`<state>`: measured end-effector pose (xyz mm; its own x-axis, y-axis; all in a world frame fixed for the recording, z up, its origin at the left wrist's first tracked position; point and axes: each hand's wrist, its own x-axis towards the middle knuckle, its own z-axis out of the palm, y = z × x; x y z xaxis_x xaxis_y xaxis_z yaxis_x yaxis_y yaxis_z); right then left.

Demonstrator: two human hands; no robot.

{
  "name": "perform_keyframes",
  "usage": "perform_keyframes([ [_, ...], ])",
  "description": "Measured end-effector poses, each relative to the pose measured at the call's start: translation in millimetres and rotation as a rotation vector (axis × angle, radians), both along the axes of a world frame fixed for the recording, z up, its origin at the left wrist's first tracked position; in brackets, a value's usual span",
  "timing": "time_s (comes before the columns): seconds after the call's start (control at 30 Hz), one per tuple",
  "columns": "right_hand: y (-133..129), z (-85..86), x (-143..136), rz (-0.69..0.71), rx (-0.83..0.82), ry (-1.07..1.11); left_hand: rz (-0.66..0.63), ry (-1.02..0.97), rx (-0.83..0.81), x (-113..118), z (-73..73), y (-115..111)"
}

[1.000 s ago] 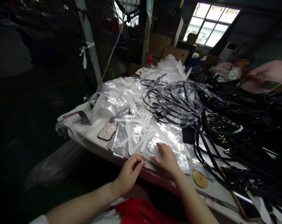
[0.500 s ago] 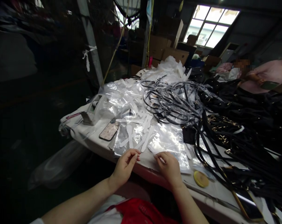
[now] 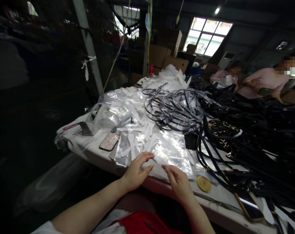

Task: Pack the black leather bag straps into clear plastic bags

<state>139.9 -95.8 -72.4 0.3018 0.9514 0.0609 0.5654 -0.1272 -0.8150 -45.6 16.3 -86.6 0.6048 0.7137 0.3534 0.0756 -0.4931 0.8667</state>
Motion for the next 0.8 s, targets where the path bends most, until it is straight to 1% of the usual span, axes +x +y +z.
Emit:
perform_keyframes([
  [0.1, -5, -0.6, 1, 0.0, -0.02, 0.054, -0.031, 0.005, 0.048, 5, 5.4, -1],
  [0.17, -8, -0.8, 1, -0.004, -0.014, 0.059, -0.073, 0.01, 0.082, 8, 7.9, -4],
  [0.27, -13, 0.8, -3, 0.021, 0.037, -0.029, -0.142, 0.012, 0.093, 13, 9.5, -8],
  [0.37, -20, 7.1, -6, 0.062, 0.116, -0.172, -0.171, 0.005, 0.05, 19, 10.2, -10],
  [0.43, -24, 14.7, -5, 0.001, 0.193, -0.243, -0.172, -0.02, 0.061, 21, 12.3, -11],
  [0.5, -24, 24.1, 0, -0.067, 0.275, -0.257, -0.207, -0.046, 0.155, 21, 17.9, -16],
  [0.53, -23, 28.6, 3, -0.063, 0.3, -0.243, -0.246, -0.056, 0.22, 21, 22.4, -19],
  [0.57, -21, 32.7, 5, -0.026, 0.304, -0.219, -0.297, -0.069, 0.281, 19, 28.2, -24],
  [0.63, -15, 38.1, 5, 0.098, 0.239, -0.163, -0.421, -0.127, 0.351, 14, 43.9, -34],
  [0.7, -12, 39.3, 0, 0.186, 0.133, -0.103, -0.519, -0.23, 0.343, 4, 64.2, -41],
  [0.73, -13, 38.2, -3, 0.208, 0.082, -0.067, -0.543, -0.285, 0.312, -2, 75.2, -42],
  [0.77, -15, 36.0, -6, 0.217, 0.033, -0.025, -0.542, -0.334, 0.265, -9, 86.0, -40],
  [0.8, -19, 32.4, -10, 0.213, -0.013, 0.021, -0.512, -0.373, 0.21, -17, 96.2, -36],
])
